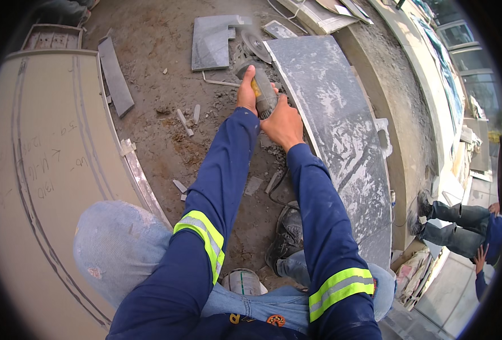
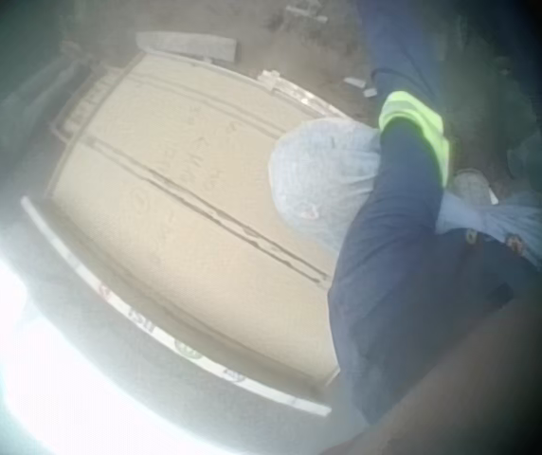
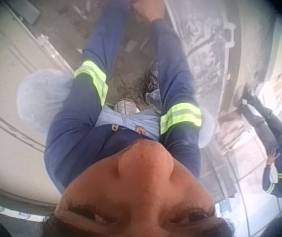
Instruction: The person uses an angle grinder to cut a large grey tile on the ground. They hold the tile with one hand and guide the grinder with the other, creating a straight cut along the tile's edge.
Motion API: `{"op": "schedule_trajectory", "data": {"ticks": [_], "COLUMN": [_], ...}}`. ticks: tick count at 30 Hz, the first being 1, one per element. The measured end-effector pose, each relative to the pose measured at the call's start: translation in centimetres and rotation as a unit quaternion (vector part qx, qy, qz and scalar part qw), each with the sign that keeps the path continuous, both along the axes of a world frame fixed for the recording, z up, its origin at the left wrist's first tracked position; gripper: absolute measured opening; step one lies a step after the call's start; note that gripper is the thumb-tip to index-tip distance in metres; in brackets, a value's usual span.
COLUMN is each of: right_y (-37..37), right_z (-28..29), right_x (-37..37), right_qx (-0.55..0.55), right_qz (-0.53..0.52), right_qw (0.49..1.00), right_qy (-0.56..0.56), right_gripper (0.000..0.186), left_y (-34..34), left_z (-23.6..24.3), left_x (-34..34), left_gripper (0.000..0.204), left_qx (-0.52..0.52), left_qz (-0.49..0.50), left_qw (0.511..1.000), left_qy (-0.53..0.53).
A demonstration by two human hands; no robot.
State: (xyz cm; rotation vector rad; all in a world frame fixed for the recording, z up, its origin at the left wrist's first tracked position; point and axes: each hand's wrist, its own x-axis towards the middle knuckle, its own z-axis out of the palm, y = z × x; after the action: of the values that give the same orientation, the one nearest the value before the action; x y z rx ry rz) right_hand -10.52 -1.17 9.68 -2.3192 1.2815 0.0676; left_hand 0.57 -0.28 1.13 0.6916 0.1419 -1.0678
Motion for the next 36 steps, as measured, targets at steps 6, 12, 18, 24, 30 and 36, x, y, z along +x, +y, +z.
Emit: {"op": "schedule_trajectory", "data": {"ticks": [6, 12, 18, 24, 30, 36], "right_y": [-0.4, -0.8, -1.2, -1.5, -1.8, -1.3], "right_z": [-0.3, -0.3, -0.8, -0.8, -1.1, -0.9], "right_x": [0.6, 1.2, 1.5, 1.7, 1.7, 1.3], "right_qx": [-0.004, -0.002, -0.008, -0.011, -0.013, -0.005], "right_qz": [0.000, 0.002, 0.006, 0.010, 0.012, 0.012], "right_qw": [1.000, 1.000, 1.000, 1.000, 1.000, 1.000], "right_qy": [0.001, -0.003, -0.006, -0.009, -0.012, -0.003], "right_gripper": [0.075, 0.074, 0.072, 0.072, 0.072, 0.076], "left_y": [-0.5, -0.9, -1.2, -1.6, -1.8, -1.2], "left_z": [-0.4, -0.7, -0.7, -1.3, -1.1, -1.0], "left_x": [0.6, 1.3, 1.6, 2.1, 2.0, 1.5], "left_gripper": [0.056, 0.057, 0.056, 0.058, 0.058, 0.056], "left_qx": [-0.007, -0.003, -0.003, -0.008, -0.004, -0.002], "left_qz": [-0.004, -0.006, -0.003, -0.001, -0.002, -0.003], "left_qw": [1.000, 1.000, 1.000, 1.000, 1.000, 1.000], "left_qy": [0.004, -0.007, -0.015, -0.021, -0.021, -0.016]}}
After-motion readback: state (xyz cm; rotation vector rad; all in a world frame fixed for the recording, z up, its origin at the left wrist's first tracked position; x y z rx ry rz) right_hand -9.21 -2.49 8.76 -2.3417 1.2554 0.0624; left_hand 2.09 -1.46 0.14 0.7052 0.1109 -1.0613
